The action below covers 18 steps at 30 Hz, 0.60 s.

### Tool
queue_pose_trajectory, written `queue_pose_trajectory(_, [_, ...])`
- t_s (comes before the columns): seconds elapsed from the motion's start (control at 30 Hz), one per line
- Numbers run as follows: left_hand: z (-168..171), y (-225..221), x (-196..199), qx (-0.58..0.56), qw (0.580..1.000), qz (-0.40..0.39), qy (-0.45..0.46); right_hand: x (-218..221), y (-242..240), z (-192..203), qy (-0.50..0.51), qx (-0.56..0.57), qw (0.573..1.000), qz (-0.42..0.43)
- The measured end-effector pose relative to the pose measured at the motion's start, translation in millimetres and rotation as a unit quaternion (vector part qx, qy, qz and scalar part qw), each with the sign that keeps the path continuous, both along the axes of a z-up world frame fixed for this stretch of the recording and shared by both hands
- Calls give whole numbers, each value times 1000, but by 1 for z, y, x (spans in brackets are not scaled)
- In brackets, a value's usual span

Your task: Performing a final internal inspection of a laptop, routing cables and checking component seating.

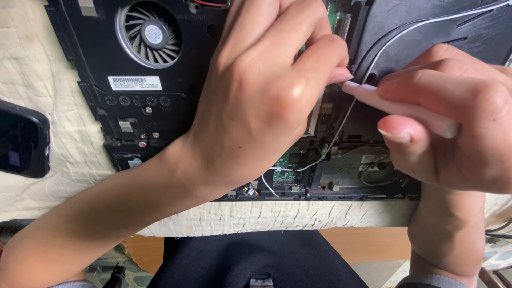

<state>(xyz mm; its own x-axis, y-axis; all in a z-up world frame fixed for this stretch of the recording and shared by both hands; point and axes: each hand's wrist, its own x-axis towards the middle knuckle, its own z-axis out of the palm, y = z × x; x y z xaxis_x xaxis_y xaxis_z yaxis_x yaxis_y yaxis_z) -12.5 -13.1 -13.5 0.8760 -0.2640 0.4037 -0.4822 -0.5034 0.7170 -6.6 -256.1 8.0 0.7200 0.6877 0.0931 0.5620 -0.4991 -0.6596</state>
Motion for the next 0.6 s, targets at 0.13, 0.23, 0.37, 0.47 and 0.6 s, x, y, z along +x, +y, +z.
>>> queue_pose_trajectory(0.13, [-2, -1, -1, -9, 1000, 0, 11, -7, 2, 4, 42, -7, 998, -40])
queue_pose_trajectory(0.23, [-2, -2, -1, -11, 1000, 7, 16, -8, 4, 6, 71, -29, 996, -54])
queue_pose_trajectory(0.37, [-6, -3, -3, -3, 1000, 21, 7, -10, 4, 1, 9, -1, 1000, -5])
queue_pose_trajectory(0.47, [-12, -5, -6, 15, 999, 44, -7, -16, 2, -2, 16, -19, 999, -25])
queue_pose_trajectory(0.6, [-18, -12, -6, 20, 995, 94, -34, -31, -3, 8, 46, -125, 987, -86])
